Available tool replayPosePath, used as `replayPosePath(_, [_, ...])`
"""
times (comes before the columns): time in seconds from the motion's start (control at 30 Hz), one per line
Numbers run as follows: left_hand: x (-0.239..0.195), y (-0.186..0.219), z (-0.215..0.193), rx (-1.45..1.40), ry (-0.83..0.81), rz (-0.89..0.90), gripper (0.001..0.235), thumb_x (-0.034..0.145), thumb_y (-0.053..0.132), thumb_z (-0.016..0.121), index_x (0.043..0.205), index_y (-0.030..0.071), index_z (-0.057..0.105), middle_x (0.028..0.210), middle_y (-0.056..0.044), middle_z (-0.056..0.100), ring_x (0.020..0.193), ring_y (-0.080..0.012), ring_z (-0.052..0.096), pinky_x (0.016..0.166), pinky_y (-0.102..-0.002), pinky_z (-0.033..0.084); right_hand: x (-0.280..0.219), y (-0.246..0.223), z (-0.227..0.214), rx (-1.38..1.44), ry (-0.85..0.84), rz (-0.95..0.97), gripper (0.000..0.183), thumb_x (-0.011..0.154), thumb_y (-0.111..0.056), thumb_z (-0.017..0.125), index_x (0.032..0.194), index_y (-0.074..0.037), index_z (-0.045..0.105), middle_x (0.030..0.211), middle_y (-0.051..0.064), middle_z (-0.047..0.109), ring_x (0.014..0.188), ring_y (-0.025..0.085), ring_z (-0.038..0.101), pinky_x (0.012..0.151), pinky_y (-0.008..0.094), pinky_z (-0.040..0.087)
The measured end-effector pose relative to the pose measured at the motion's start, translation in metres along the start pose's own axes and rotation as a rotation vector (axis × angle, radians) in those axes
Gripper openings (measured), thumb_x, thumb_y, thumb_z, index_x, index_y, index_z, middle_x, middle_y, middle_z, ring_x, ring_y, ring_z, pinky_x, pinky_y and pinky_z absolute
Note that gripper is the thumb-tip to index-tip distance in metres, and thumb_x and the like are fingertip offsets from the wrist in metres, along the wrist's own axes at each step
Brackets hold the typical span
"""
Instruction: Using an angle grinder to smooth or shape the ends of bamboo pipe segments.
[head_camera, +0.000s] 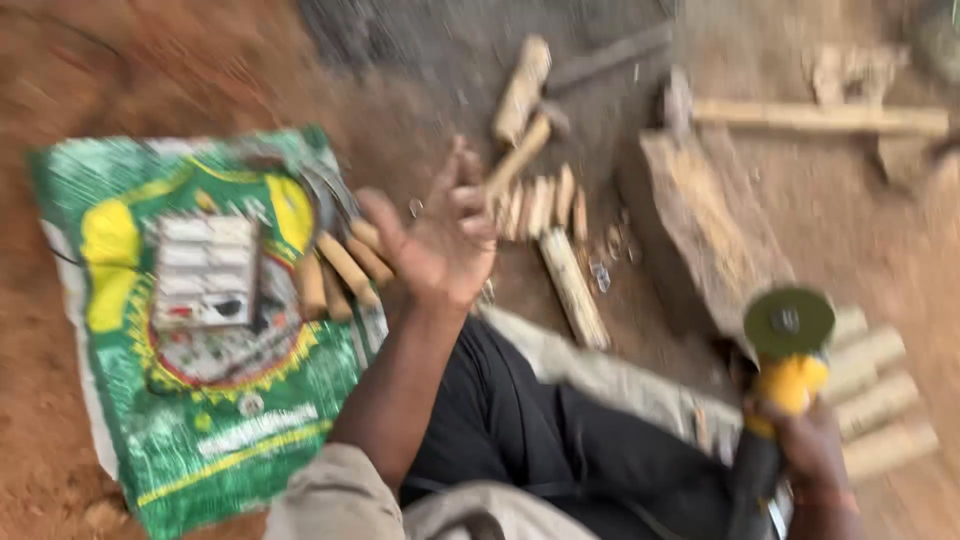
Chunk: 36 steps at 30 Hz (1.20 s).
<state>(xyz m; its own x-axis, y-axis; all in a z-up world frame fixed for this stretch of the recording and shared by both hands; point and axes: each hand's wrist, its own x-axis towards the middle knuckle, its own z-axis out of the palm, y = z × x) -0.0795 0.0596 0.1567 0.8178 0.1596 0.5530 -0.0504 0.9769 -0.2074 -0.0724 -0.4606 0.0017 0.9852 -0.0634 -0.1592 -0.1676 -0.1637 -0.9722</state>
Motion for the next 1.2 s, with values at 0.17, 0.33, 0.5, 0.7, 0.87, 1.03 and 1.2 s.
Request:
replayPosePath(0.17, [0.036, 0.006, 0.064, 0.111, -0.261, 0.000, 0.110, 0.096, 0.075, 0.056, 0.162, -0.009, 0.030, 0.135, -0.027, 0.065, 0.107, -0.0284, 0.075, 0.087, -0.039, 0.067, -0.006, -0.012, 0.014, -0.096, 0.060, 0.139, 0.052, 0.076, -0.002, 0.079, 0.124, 0.005, 0.063, 0.107, 0.014, 0.073, 0.088, 0.026, 0.070, 0.077, 0.040, 0.057])
replayPosePath(0.33, [0.022, -0.030, 0.003, 0.130, -0.184, -0.090, 0.098, 0.108, 0.074, 0.051, 0.158, -0.008, 0.032, 0.126, -0.026, 0.070, 0.102, -0.0280, 0.075, 0.083, -0.035, 0.067, 0.015, -0.014, 0.020, -0.258, 0.064, 0.084, 0.052, 0.077, -0.001, 0.081, 0.125, 0.004, 0.064, 0.105, 0.015, 0.074, 0.089, 0.025, 0.071, 0.080, 0.040, 0.058])
replayPosePath(0.5, [0.006, -0.072, -0.014, 0.023, 0.098, -0.205, 0.096, 0.100, 0.082, 0.048, 0.152, 0.002, 0.045, 0.115, -0.017, 0.074, 0.093, -0.0213, 0.072, 0.074, -0.034, 0.064, 0.010, -0.012, 0.035, -0.148, 0.041, 0.117, 0.052, 0.075, -0.001, 0.080, 0.122, 0.003, 0.060, 0.103, 0.013, 0.073, 0.085, 0.024, 0.071, 0.075, 0.038, 0.059])
replayPosePath(0.7, [0.011, -0.062, -0.047, 0.440, 0.060, -0.239, 0.065, 0.119, 0.057, 0.056, 0.144, -0.002, 0.046, 0.110, -0.018, 0.072, 0.086, -0.0194, 0.071, 0.071, -0.032, 0.063, 0.019, -0.004, 0.035, -0.378, 0.062, 0.078, 0.051, 0.076, -0.002, 0.084, 0.121, 0.008, 0.062, 0.103, 0.018, 0.074, 0.085, 0.026, 0.071, 0.074, 0.038, 0.058])
replayPosePath(0.87, [-0.063, -0.073, -0.120, 0.871, 0.202, -0.578, 0.072, 0.105, 0.056, 0.059, 0.149, 0.001, 0.045, 0.112, -0.019, 0.069, 0.088, -0.0221, 0.070, 0.071, -0.036, 0.063, 0.008, -0.027, 0.047, -0.462, 0.098, 0.113, 0.055, 0.073, -0.002, 0.086, 0.122, 0.006, 0.062, 0.103, 0.020, 0.074, 0.085, 0.028, 0.071, 0.075, 0.040, 0.057])
replayPosePath(1.03, [-0.059, -0.045, -0.039, 0.421, 0.435, -0.340, 0.100, 0.098, 0.089, 0.036, 0.158, 0.010, 0.027, 0.107, -0.021, 0.070, 0.088, -0.0249, 0.075, 0.067, -0.035, 0.065, -0.033, -0.052, 0.058, -0.342, 0.079, 0.051, 0.054, 0.076, -0.005, 0.081, 0.124, 0.004, 0.059, 0.104, 0.018, 0.072, 0.082, 0.028, 0.069, 0.072, 0.041, 0.058])
replayPosePath(1.2, [0.006, -0.020, 0.032, 0.610, 0.013, 0.159, 0.062, 0.107, 0.059, 0.055, 0.129, 0.000, 0.053, 0.113, -0.022, 0.075, 0.084, -0.0242, 0.075, 0.066, -0.036, 0.065, -0.005, -0.027, 0.053, -0.429, 0.071, 0.120, 0.058, 0.068, -0.008, 0.089, 0.117, 0.007, 0.062, 0.100, 0.021, 0.075, 0.082, 0.030, 0.073, 0.074, 0.043, 0.060])
